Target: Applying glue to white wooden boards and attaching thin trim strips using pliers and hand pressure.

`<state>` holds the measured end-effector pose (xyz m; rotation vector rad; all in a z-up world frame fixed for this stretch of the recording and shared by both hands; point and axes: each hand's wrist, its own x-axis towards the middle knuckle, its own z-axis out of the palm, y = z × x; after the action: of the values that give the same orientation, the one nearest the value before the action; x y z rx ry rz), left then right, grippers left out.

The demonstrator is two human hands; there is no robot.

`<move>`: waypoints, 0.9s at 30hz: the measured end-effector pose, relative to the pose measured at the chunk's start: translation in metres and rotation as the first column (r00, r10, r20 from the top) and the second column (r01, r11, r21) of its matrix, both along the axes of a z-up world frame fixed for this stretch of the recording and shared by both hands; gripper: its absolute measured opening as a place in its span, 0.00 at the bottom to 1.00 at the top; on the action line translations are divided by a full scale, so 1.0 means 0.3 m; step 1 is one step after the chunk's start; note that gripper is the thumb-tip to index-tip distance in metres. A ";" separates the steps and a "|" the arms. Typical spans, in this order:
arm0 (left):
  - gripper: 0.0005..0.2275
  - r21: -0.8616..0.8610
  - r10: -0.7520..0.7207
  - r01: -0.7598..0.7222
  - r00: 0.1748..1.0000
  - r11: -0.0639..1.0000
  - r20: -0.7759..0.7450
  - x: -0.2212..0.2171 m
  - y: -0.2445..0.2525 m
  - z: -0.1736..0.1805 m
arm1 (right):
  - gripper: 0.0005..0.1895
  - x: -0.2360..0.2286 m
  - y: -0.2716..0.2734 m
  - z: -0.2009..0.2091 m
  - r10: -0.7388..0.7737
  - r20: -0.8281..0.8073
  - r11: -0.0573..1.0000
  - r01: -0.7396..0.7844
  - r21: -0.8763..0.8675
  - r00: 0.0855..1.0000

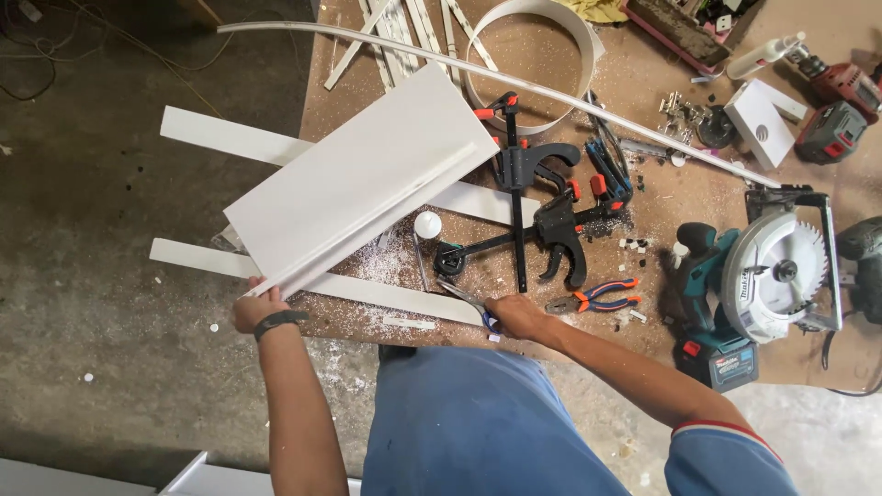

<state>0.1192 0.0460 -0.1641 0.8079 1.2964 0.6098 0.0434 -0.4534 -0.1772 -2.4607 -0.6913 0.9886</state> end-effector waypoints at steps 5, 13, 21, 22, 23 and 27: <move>0.07 0.091 0.035 -0.016 0.976 0.996 -0.217 0.039 -0.251 0.350 | 0.09 0.105 0.007 0.120 -0.113 -0.045 0.993 0.114 0.025 0.993; 0.05 0.424 -0.126 0.212 0.967 0.881 -0.221 -0.057 -0.149 0.013 | 0.10 0.678 -0.086 0.183 -0.864 0.179 0.487 0.695 0.529 0.470; 0.04 0.393 -0.167 0.335 0.900 0.856 -0.403 -0.063 -0.118 0.005 | 0.11 0.975 -0.071 0.137 -0.854 -0.283 0.242 0.814 0.528 0.437; 0.04 0.398 -0.184 0.353 0.897 0.847 -0.403 -0.070 -0.098 -0.020 | 0.10 0.984 -0.067 0.142 -0.857 -0.229 0.301 0.810 0.503 0.461; 0.04 0.403 -0.201 0.370 0.893 0.837 -0.402 -0.078 -0.077 -0.046 | 0.09 0.992 -0.063 0.147 -0.856 -0.176 0.359 0.803 0.475 0.486; 0.03 0.364 -0.265 0.414 0.880 0.834 -0.394 -0.092 -0.075 -0.065 | 0.09 1.006 -0.103 0.103 -0.834 -0.099 0.443 0.767 0.465 0.542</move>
<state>0.0916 0.0234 -0.1837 1.5417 1.2785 0.4896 0.3453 -0.4843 -0.1463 -2.0123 0.2628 0.1995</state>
